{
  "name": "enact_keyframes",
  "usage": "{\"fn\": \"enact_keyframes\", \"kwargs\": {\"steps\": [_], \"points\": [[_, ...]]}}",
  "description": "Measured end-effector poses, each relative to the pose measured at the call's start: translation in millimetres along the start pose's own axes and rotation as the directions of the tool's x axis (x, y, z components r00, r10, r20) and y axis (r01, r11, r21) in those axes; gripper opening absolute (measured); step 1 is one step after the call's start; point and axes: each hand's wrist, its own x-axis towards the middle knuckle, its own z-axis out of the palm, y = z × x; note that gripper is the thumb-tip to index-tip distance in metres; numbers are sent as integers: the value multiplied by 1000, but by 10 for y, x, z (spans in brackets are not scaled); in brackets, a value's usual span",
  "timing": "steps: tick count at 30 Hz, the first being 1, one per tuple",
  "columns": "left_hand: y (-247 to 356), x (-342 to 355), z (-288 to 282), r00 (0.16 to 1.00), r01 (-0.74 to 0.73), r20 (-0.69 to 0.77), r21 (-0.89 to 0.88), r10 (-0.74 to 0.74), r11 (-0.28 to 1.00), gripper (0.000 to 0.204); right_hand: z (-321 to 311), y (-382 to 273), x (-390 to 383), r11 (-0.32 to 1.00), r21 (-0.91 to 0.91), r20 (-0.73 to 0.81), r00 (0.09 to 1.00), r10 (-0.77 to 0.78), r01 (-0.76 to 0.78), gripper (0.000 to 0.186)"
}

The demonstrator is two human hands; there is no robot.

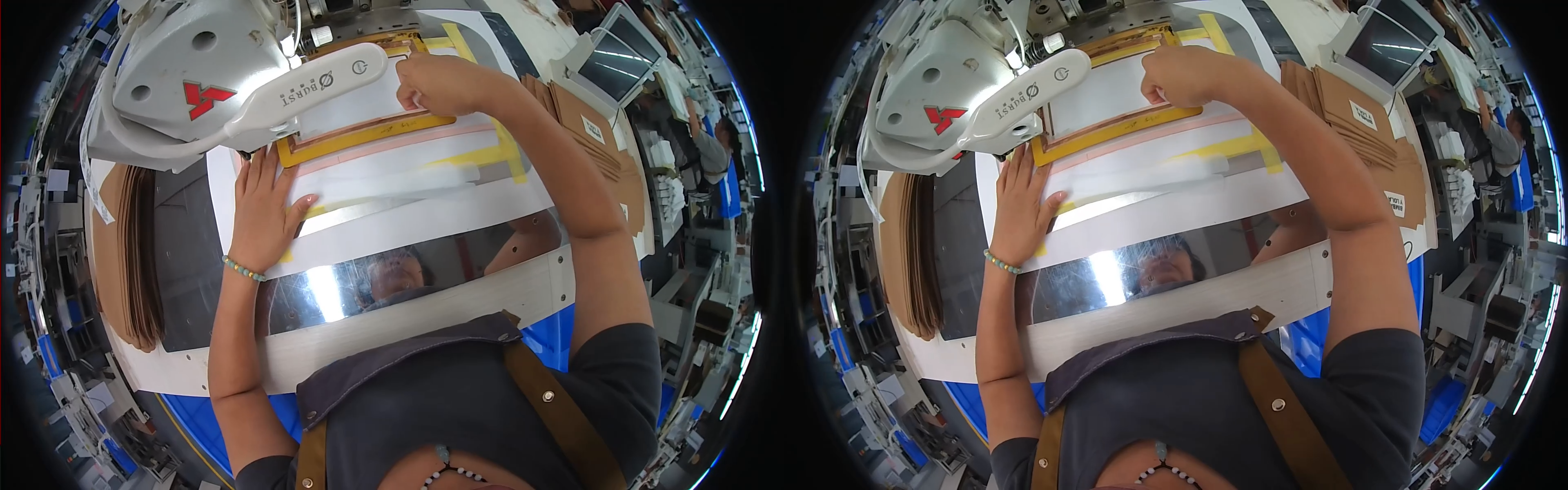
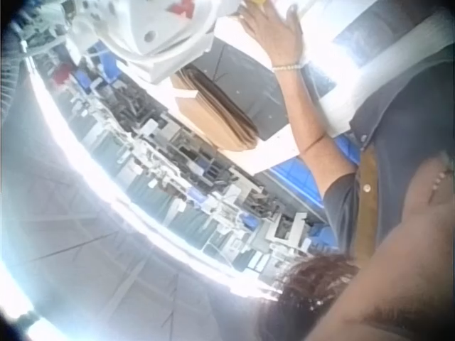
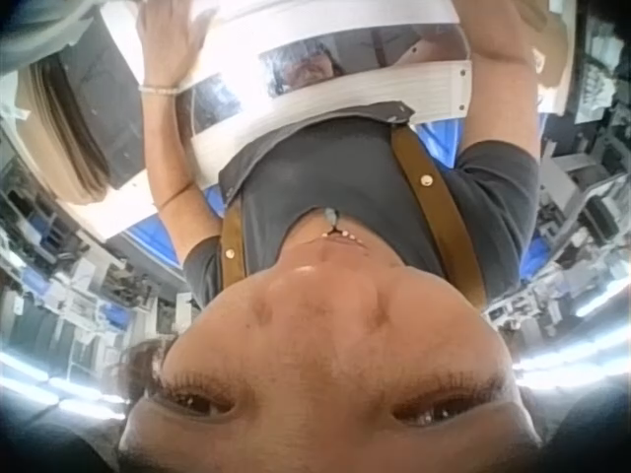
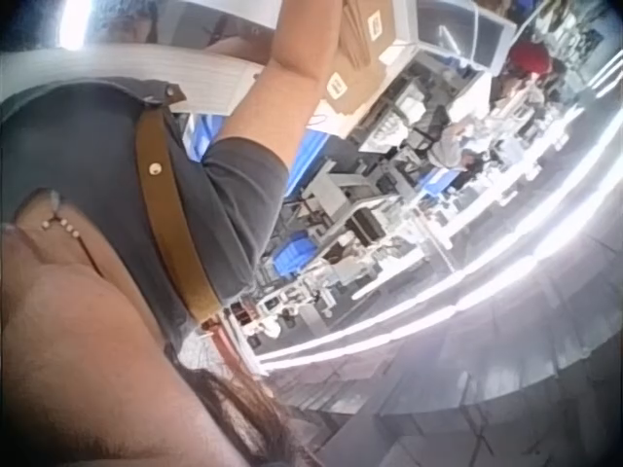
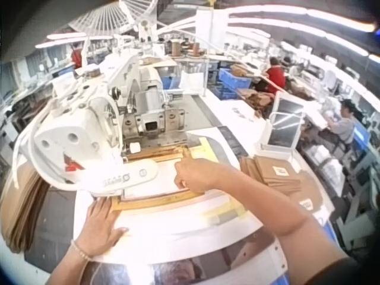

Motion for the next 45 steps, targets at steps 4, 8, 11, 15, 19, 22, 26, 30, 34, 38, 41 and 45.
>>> {"fn": "enact_keyframes", "kwargs": {"steps": [4,8,11,15,19,22,26,30,34,38,41,45], "points": [[-11,21,17,1000,-18,-23,-9,17,1000,65,271,96,-4,952,-305,-153,985,-81,31,10],[-25,26,26,1000,-19,-23,14,19,1000,65,266,310,78,948,-310,-159,979,-131,77,17],[-28,-15,6,999,-1,-45,1,1,1000,65,-67,121,58,999,1,-312,949,-34,36,19],[0,27,12,999,-14,-52,-12,14,1000,64,-16,-311,158,923,320,-267,955,-130,216,17],[-7,-1,18,998,-16,-65,-24,14,1000,63,268,-740,575,835,495,-172,969,-180,242,12],[-11,-43,-7,998,22,-52,-19,-23,1000,64,320,-880,757,872,446,-107,979,-173,202,18],[45,-25,-33,998,49,-41,-81,-52,996,66,215,-854,556,919,388,-38,997,-61,71,35],[-16,12,-47,991,-52,-130,-102,39,993,67,352,-329,96,925,295,-461,884,-83,241,25],[-790,-309,-304,948,217,-265,125,-178,968,53,333,-353,-177,841,498,-437,899,33,212,26],[-1784,-527,-908,785,528,-494,219,-373,821,25,479,-106,-408,801,517,-587,806,75,302,20],[-2410,-894,-1081,696,715,-369,281,-615,640,18,467,-160,-350,799,511,-621,779,88,317,16],[-2548,-1105,-1066,736,673,-319,248,-597,697,19,429,-211,-447,833,455,-640,766,61,314,15]]}}
